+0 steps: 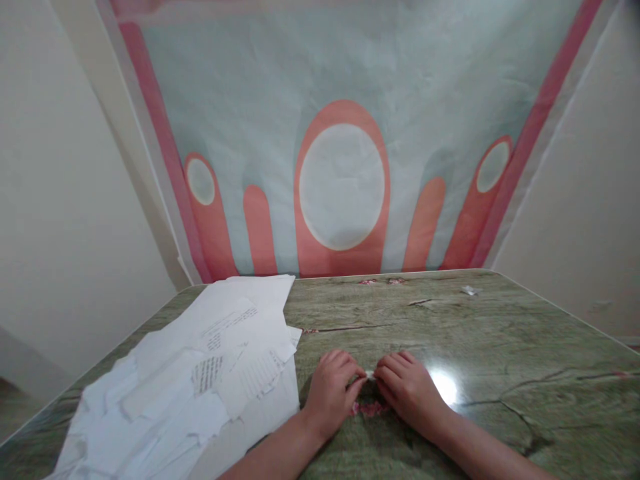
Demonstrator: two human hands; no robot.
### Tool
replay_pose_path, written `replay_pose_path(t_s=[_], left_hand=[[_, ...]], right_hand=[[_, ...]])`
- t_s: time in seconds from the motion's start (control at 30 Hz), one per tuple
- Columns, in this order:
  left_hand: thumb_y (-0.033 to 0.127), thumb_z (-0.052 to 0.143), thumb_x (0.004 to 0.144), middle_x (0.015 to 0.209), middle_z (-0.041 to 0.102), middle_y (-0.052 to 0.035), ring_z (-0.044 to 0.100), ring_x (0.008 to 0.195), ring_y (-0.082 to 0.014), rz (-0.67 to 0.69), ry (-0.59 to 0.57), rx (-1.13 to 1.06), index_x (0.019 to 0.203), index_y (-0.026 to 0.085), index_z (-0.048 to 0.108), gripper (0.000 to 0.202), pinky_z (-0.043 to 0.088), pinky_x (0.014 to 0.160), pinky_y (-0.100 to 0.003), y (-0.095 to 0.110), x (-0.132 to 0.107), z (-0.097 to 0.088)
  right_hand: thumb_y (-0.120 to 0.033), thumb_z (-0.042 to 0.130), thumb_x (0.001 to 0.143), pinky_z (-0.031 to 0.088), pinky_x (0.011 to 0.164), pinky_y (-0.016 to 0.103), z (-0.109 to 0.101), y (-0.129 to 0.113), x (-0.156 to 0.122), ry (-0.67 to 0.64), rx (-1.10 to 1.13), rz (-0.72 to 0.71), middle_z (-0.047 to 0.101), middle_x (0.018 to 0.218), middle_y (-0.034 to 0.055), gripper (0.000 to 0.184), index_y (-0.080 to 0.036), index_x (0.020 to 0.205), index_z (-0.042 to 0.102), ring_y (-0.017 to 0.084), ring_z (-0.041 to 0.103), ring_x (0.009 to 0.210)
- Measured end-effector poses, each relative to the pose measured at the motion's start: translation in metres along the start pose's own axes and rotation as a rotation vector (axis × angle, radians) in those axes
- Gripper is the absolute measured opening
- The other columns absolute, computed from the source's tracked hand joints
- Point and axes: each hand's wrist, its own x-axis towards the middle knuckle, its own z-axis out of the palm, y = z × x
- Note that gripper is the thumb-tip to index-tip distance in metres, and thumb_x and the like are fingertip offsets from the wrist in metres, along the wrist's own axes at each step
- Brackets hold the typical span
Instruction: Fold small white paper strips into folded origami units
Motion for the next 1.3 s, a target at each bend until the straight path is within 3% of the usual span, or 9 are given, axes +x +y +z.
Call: replay_pose_path(t_s=[0.27,0.53,0.77,0.93,1.3], left_hand=[[0.015,0.062,0.079,0.083,0.058,-0.0008,0.049,0.085,-0.0182,0.054,-0.074,0.097,0.079,0.019,0.06,0.005,0.035,0.075,-0.03,-0.001,-0.002,0.0],[0.017,0.06,0.08,0.082,0.058,-0.0022,0.049,0.085,-0.0192,0.008,-0.117,0.065,0.079,0.019,0.061,0.003,0.035,0.074,-0.03,-0.001,-0.002,-0.001],[0.024,0.059,0.082,0.083,0.056,-0.0024,0.048,0.088,-0.0197,-0.089,-0.106,-0.013,0.079,0.021,0.064,0.006,0.036,0.077,-0.031,-0.003,0.0,0.002],[0.029,0.059,0.082,0.081,0.055,-0.002,0.048,0.086,-0.0194,-0.148,-0.084,-0.043,0.076,0.021,0.065,0.012,0.036,0.077,-0.031,-0.005,0.003,0.004],[0.022,0.06,0.075,0.082,0.054,-0.0014,0.049,0.086,-0.0192,-0.225,-0.045,-0.014,0.068,0.019,0.059,0.008,0.035,0.076,-0.031,-0.002,0.006,0.01]], right_hand=[[-0.015,0.045,0.088,0.031,0.065,0.029,0.002,-0.001,0.0,-0.077,0.01,-0.013,0.056,0.07,0.0017,0.02,-0.018,0.073,0.056,0.016,0.047,0.066],[-0.022,0.05,0.089,0.037,0.07,0.028,0.003,0.005,-0.002,-0.202,0.199,0.129,0.059,0.08,0.0029,0.016,-0.02,0.077,0.061,0.017,0.052,0.077],[-0.021,0.048,0.089,0.041,0.074,0.026,-0.012,0.004,0.004,-0.255,0.465,0.246,0.057,0.085,0.0033,0.018,-0.02,0.081,0.064,0.016,0.054,0.083],[-0.022,0.052,0.086,0.043,0.073,0.026,-0.009,0.009,0.006,-0.245,0.606,0.335,0.056,0.084,0.0029,0.016,-0.019,0.074,0.061,0.016,0.054,0.081],[-0.022,0.056,0.079,0.043,0.069,0.026,-0.004,0.014,0.011,-0.273,0.632,0.45,0.056,0.079,0.0031,0.015,-0.016,0.066,0.061,0.016,0.055,0.076]])
